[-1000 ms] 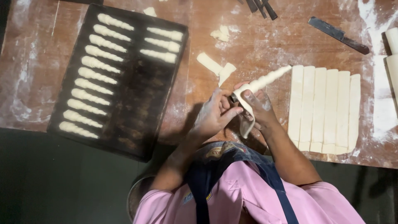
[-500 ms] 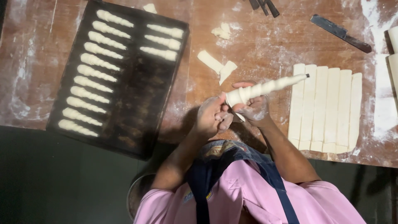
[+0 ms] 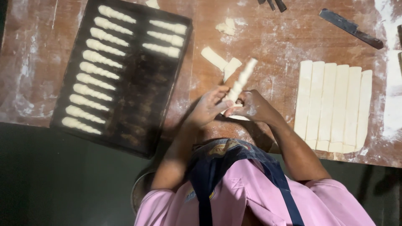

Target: The person takes flat strips of dough, wraps each strip in a spiral around a dark conical metal mold, and places the covered mold onto a baking tray alongside previously finished ones. They repeat this cycle continuously, occasionally repositioning the tray and picking up a new mold and dough strip.

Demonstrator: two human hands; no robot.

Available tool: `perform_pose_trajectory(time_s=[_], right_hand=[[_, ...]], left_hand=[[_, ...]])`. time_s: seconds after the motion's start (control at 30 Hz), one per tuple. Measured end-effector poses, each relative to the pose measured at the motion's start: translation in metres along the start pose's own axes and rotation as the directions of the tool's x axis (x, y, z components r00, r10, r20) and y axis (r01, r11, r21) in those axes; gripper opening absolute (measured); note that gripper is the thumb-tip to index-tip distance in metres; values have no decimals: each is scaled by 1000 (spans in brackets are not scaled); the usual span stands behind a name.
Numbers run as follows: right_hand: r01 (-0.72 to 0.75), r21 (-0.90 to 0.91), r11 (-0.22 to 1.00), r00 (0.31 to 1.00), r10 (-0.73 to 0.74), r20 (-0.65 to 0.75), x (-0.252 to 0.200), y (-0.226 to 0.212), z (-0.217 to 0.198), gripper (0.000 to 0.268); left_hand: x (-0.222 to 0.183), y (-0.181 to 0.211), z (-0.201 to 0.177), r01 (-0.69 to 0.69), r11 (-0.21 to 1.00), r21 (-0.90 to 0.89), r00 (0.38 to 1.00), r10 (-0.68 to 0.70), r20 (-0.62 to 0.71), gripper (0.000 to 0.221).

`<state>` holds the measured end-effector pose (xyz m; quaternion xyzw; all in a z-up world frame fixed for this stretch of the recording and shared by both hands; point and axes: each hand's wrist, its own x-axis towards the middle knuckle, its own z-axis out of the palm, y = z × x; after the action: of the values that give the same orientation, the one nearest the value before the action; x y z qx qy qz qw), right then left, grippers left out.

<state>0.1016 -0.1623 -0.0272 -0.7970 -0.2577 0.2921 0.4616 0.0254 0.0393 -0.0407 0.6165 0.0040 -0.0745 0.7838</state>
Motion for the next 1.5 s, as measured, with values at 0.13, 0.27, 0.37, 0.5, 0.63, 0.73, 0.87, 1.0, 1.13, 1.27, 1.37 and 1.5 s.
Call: perform_pose_trajectory(time_s=[0.13,0.27,0.37,0.5,0.63,0.73,0.87,1.0,1.13,1.27,1.37,1.5], right_hand=[[142,-80,987,983,-132,124,-2,0,-5,37],[-96,362,927,992,58,115,-15,8,-5,26],[-87,270,959,996,93,-11,-15,23,5,20],[158,243,957,984,-130,-125,-12,31,16,18],[198,-1,980,967,-195,-164,-2,60,6,15],[-55,-124,991,987,35,-160,-2,90,-5,16],[-97,-571,815,994,49,-99,10,160,7,18],[-26,-920,390,973,-202,-113,7,130,12,45],[64,-51,997,884,-80,-461,-14,19,26,53],[521,223,824,789,-365,-494,-6,1,52,88],[465,505,727,869,-268,-415,-2,14,62,104],[392,680,619,918,-221,-328,-4,5,60,106]], left_hand=[[0,-9,-13,84,975,-205,988,-54,143,36],[-4,-14,-15,206,880,-428,976,-149,161,42],[-4,-7,-8,196,833,-517,972,-95,216,47],[0,-23,-3,83,927,-365,985,-21,170,53],[-3,-15,-15,74,972,-223,997,-65,48,42],[-11,4,-22,134,955,-266,989,-144,-21,36],[-7,-2,-20,-29,904,-426,999,20,-26,37],[1,-14,2,-40,837,-545,999,43,-8,36],[3,-24,19,-23,725,-688,995,86,58,36],[0,-6,32,-69,743,-666,949,254,184,39],[-2,6,34,-111,760,-640,924,315,215,44],[-10,15,39,-117,709,-695,919,342,194,50]])
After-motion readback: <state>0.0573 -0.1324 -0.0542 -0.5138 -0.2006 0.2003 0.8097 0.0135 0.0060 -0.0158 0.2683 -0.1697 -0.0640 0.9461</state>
